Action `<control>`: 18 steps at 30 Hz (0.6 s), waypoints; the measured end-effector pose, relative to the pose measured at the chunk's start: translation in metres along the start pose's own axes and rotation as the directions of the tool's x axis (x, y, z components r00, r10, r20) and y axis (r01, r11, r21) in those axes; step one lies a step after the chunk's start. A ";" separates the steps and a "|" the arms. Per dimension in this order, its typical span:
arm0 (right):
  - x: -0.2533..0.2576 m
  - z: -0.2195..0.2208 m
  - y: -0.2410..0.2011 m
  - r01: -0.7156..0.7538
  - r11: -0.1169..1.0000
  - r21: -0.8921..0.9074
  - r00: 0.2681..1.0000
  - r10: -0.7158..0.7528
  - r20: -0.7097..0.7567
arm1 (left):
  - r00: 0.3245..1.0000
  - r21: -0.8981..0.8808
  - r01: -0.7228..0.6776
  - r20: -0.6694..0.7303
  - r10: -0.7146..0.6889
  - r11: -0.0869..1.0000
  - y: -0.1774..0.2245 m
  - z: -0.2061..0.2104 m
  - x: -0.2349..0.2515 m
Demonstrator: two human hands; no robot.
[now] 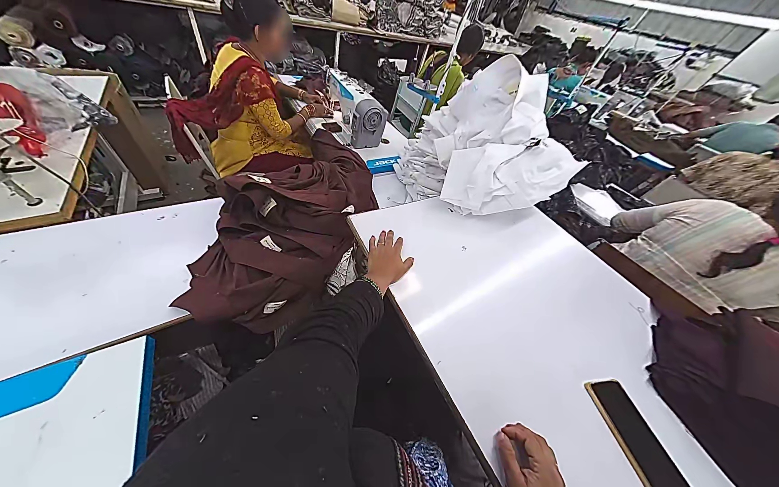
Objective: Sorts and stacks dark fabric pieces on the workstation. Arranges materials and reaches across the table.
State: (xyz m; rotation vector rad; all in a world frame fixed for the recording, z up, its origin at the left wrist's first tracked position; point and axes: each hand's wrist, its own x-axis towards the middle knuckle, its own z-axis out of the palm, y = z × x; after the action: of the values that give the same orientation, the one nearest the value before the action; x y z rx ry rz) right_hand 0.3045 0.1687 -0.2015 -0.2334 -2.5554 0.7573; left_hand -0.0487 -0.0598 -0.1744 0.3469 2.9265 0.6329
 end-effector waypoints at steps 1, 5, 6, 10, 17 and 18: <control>-0.001 0.000 0.001 0.003 1.000 0.003 1.000 -0.003 -0.003 | 1.000 0.000 -0.001 0.003 0.001 1.000 0.000 0.001 0.000; 0.001 -0.001 -0.002 -0.019 1.000 0.010 1.000 0.019 0.002 | 1.000 -0.004 -0.003 0.006 0.003 1.000 0.001 -0.002 0.000; 0.001 -0.001 -0.002 -0.028 0.999 0.018 1.000 0.027 0.013 | 1.000 -0.007 -0.003 -0.001 0.003 1.000 0.000 -0.001 0.000; 0.000 0.000 -0.003 -0.030 0.999 0.015 1.000 0.030 -0.005 | 1.000 0.012 -0.003 -0.005 0.003 1.000 0.000 0.001 0.001; 0.000 0.001 0.001 -0.023 1.000 0.019 1.000 0.023 -0.010 | 1.000 0.036 0.002 0.016 -0.003 0.999 0.002 -0.003 0.000; 0.000 0.001 0.001 -0.025 0.999 0.020 1.000 0.025 -0.010 | 1.000 0.034 0.002 0.015 -0.003 0.999 0.002 -0.002 0.000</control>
State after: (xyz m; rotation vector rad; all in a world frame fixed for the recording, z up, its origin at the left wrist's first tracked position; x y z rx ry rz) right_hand 0.3044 0.1693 -0.2031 -0.2627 -2.5389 0.7881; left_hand -0.0489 -0.0591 -0.1714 0.3501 2.9256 0.5780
